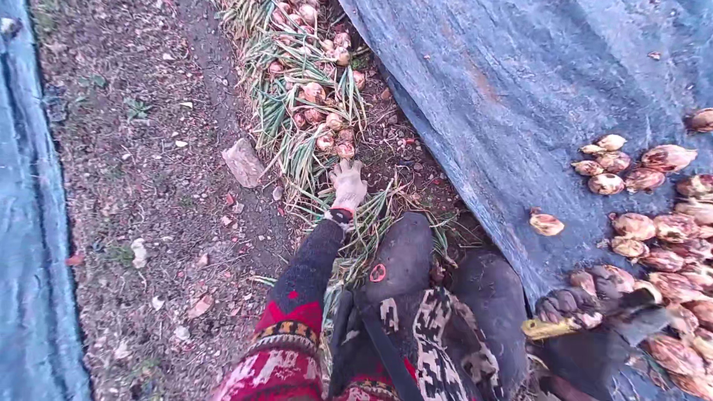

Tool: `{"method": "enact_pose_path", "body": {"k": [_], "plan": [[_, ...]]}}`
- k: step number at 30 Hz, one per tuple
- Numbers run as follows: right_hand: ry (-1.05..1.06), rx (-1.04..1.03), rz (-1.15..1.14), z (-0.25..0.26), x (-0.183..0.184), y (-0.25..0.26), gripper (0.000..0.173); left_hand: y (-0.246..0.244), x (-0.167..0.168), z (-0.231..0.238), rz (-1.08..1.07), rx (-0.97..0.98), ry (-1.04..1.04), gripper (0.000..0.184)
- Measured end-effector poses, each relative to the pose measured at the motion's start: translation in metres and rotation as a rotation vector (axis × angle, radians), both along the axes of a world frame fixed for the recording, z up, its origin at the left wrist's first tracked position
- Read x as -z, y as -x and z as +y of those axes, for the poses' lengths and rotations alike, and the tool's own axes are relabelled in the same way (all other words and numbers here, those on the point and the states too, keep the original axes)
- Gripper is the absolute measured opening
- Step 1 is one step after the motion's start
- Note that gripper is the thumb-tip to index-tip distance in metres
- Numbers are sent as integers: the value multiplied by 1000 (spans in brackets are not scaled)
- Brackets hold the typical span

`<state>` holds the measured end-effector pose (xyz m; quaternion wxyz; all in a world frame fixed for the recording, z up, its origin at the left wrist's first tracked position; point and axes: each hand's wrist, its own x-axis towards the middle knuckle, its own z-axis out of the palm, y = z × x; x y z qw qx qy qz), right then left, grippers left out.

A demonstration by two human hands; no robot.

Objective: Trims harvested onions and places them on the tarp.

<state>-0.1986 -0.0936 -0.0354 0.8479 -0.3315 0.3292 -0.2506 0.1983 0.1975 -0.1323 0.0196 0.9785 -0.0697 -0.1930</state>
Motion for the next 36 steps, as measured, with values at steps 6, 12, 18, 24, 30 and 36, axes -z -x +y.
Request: {"method": "enact_pose_path", "body": {"k": [6, 12, 18, 24, 30, 36], "plan": [[82, -300, 703, 49, 46, -23, 43, -112, 61, 19, -94, 191, -167, 68], [74, -401, 665, 76, 49, -40, 45, -125, 83, -6, 93, 145, -341, 59], [530, -547, 812, 66, 54, -43, 50, -57, 47, 39, 33, 384, -139, 63], [441, -626, 637, 91, 49, -55, 71, 78, -17, 24, 322, 160, 702, 98], [478, -526, 333, 105, 32, -41, 78, 184, -90, -27, 740, 229, 1074, 91], [360, -346, 183, 114, 13, -11, 46, 237, -120, -38, 750, 405, 895, 84]]}}
